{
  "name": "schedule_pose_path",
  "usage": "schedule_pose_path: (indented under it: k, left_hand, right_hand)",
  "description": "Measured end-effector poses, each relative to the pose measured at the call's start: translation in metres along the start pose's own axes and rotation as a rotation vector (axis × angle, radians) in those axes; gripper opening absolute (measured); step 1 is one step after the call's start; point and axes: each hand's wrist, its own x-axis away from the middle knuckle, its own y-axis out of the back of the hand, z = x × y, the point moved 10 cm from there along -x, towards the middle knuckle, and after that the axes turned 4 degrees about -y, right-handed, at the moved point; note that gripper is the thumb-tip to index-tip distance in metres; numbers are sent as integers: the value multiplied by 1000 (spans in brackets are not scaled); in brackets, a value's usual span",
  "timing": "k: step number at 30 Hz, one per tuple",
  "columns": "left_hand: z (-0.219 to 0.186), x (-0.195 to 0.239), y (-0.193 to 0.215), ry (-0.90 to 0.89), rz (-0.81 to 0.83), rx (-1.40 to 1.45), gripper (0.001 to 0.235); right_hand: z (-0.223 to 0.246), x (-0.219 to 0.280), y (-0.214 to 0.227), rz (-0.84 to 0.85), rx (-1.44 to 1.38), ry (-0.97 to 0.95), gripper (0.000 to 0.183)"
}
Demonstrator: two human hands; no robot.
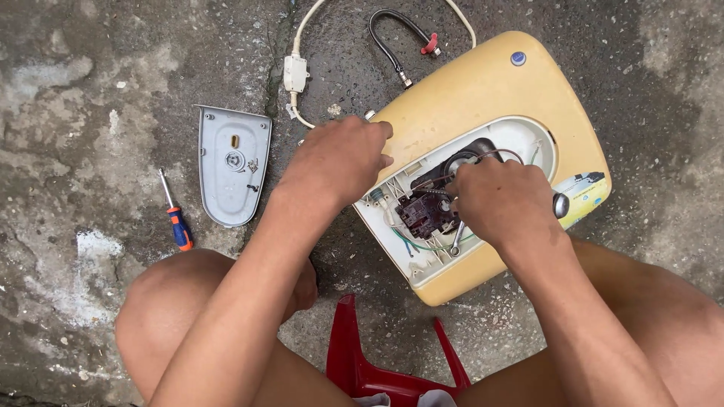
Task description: The person sits on a small red stool and repairs a yellow water heater placed on the concrete floor. They use a screwdriver to tighten screws on the internal components and a wrench to adjust a nut on the motor assembly. The person also handles wires and the metal backplate of the device.
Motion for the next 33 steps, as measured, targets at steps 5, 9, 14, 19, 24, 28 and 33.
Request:
schedule_pose_path:
  k: [5,9,14,19,24,28,33]
  left_hand:
    - [1,4,-1,2,-1,-40,34]
    - [4,4,0,5,16,-10,34]
    - [4,4,2,14,30,-11,34]
    - [3,3,4,32,35,-12,33]
    - [2,-2,0,4,16,-40,34]
    - [0,-4,-3,-7,12,-50,34]
    - [-3,-7,-6,-10,2,-69,30]
  right_hand:
    - [14,-5,-5,-137,53,46,23]
    - [17,-6,-6,-159,49,41,23]
    - [20,5,8,-98,22,21,25]
    - [18,10,12,-89,45,19,25]
    - [19,13,17,-105,55,8,25]
    - [24,19,19,-117,25,-13,25]
    - [28,25,20,-115,41,-17,26]
